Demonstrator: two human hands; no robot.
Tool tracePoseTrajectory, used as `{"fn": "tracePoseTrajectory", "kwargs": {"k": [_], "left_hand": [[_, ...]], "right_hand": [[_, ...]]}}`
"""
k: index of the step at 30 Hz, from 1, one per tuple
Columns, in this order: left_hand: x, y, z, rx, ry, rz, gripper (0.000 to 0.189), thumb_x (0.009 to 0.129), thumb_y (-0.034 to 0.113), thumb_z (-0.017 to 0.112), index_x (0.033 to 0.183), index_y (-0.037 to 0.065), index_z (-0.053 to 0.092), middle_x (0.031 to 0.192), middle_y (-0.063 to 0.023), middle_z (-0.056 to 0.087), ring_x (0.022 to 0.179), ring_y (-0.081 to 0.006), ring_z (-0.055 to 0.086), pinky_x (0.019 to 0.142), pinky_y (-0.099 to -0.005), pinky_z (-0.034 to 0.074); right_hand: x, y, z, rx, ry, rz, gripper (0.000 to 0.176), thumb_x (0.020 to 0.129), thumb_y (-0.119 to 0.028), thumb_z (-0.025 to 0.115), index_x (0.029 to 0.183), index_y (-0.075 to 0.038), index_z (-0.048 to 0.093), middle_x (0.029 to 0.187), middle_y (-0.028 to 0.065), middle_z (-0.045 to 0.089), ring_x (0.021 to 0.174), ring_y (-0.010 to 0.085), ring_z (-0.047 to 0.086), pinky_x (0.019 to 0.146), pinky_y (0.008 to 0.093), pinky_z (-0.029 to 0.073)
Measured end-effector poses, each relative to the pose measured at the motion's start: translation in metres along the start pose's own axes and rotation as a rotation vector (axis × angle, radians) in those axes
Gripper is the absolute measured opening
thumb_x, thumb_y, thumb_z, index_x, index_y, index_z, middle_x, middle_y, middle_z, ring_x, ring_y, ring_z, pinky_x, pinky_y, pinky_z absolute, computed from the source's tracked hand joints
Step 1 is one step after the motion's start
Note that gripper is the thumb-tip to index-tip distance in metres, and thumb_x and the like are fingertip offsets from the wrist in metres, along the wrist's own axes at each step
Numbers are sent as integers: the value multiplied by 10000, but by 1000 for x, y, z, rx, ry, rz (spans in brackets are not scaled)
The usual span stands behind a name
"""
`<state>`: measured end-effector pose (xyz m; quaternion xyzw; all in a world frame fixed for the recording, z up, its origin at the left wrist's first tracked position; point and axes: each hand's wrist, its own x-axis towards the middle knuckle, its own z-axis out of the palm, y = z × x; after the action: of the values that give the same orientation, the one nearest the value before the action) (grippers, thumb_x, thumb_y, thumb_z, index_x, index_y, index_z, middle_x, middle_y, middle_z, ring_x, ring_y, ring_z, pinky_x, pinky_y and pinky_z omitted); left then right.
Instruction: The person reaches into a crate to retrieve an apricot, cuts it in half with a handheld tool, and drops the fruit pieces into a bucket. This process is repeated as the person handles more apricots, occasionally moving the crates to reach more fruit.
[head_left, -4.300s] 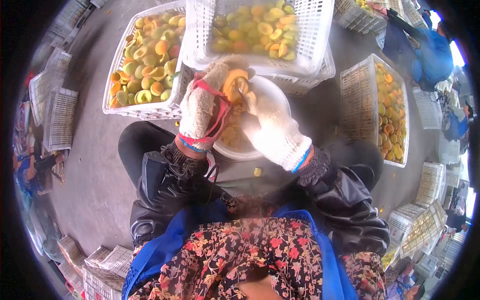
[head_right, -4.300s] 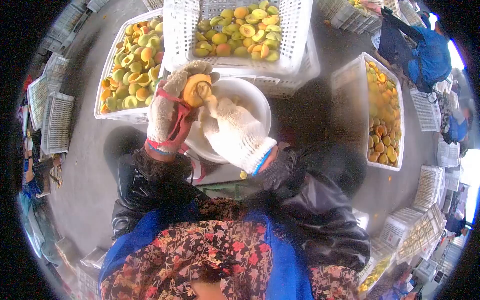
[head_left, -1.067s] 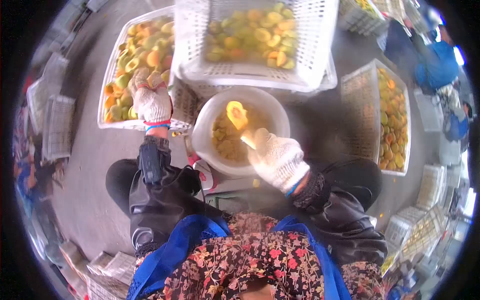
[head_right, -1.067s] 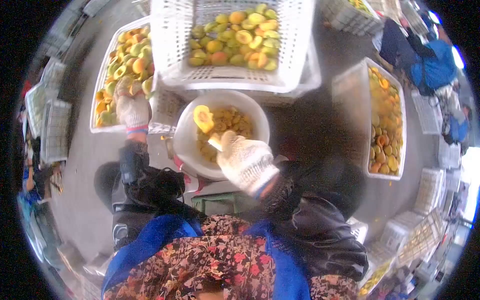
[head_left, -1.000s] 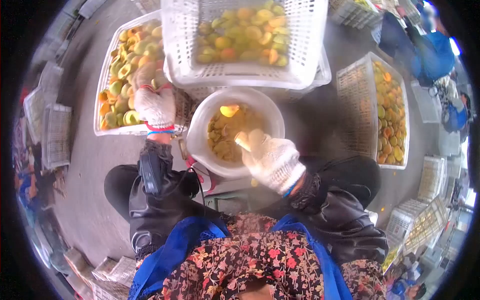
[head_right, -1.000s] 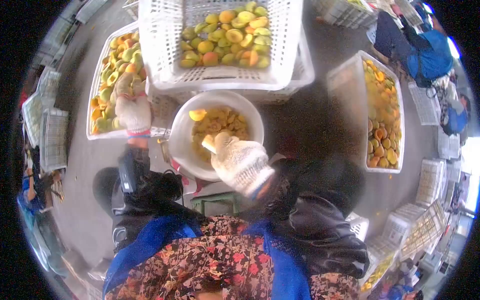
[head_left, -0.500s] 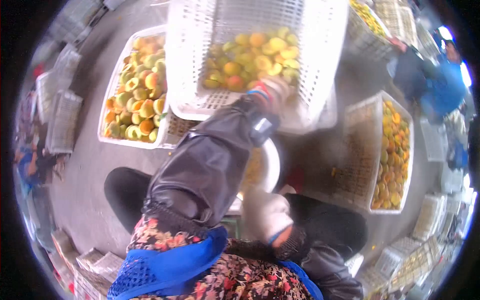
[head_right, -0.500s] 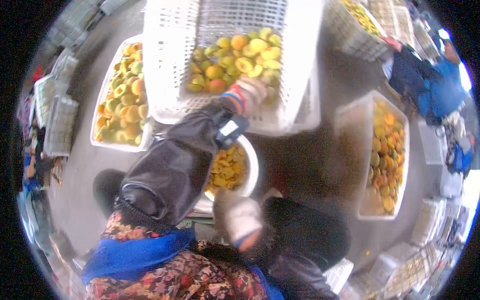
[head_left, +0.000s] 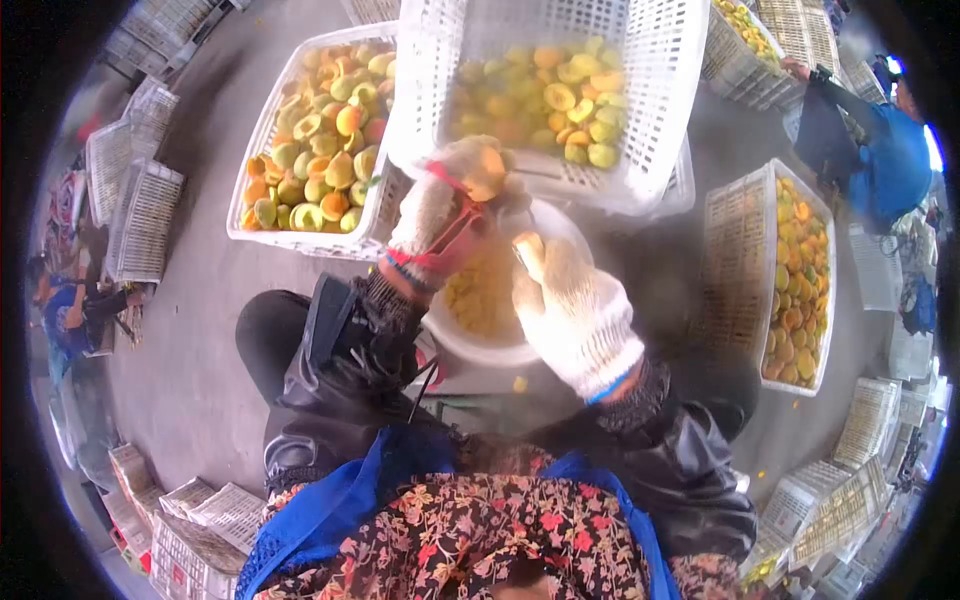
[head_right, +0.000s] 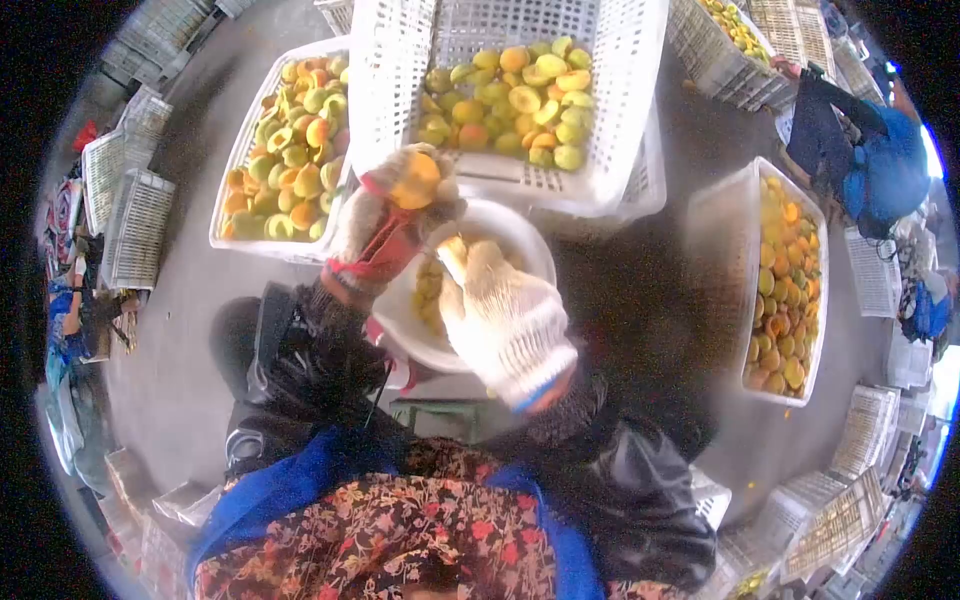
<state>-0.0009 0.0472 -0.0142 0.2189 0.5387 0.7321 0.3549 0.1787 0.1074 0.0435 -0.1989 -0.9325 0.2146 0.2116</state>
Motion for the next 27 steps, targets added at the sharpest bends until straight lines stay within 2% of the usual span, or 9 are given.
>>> {"fn": "tracePoseTrajectory", "kwargs": {"k": [3,7,8,10,16,21,24,26,27], "left_hand": [[-42,13,0,-554,-150,-21,312,950,113,506,1254,39,508,1148,-141,603,1080,-277,589,932,-380,506],[-60,15,-7,-795,-57,-165,320,994,179,477,1270,16,479,1200,-139,576,1089,-237,585,910,-372,503],[-61,13,-7,-802,-58,-168,320,994,179,477,1270,16,479,1200,-139,576,1089,-237,585,910,-372,503],[-66,9,-5,-80,113,5,330,999,246,480,1230,12,504,1164,-126,584,1045,-228,594,877,-351,513],[-65,25,9,-667,84,-187,308,987,279,496,1167,32,535,1018,-90,607,925,-197,615,775,-310,519],[-62,16,10,-417,42,-26,353,989,359,474,1072,28,565,986,-83,618,869,-165,618,656,-281,513],[-55,11,1,-377,15,-45,364,991,388,467,1046,42,566,972,-78,617,847,-152,613,616,-273,507],[-52,13,1,-374,-43,-94,339,993,376,472,1052,53,558,965,-74,614,839,-146,609,608,-273,506],[-51,19,7,-376,29,-110,338,984,345,492,1093,31,557,945,-74,621,821,-159,619,648,-277,525]], "right_hand": [[-1,-8,11,15,-37,-47,175,845,-187,610,933,-42,566,665,130,584,586,323,613,529,416,503],[-4,-7,31,87,72,-230,202,840,-188,612,951,-24,568,694,132,593,600,314,609,543,411,503],[-6,-7,29,-35,40,-340,233,835,-197,615,968,-10,578,748,136,609,664,316,625,594,416,513],[-5,-5,32,-10,10,-324,240,834,-200,613,970,-4,585,770,141,613,693,319,628,619,423,513],[-9,3,49,-27,13,-363,236,845,-215,598,959,-9,606,805,166,621,741,332,630,663,435,514],[-10,1,49,28,-120,-302,219,850,-222,593,936,-21,610,805,173,621,746,346,625,669,446,510],[-2,-8,41,86,36,-435,189,885,-218,562,874,-35,606,702,131,597,619,293,611,567,395,503],[11,-27,13,961,-664,523,201,909,-213,535,805,-49,586,599,62,536,474,201,550,434,316,445],[11,-24,13,962,-665,524,201,909,-213,535,805,-49,586,599,62,536,474,201,550,434,316,445]]}}
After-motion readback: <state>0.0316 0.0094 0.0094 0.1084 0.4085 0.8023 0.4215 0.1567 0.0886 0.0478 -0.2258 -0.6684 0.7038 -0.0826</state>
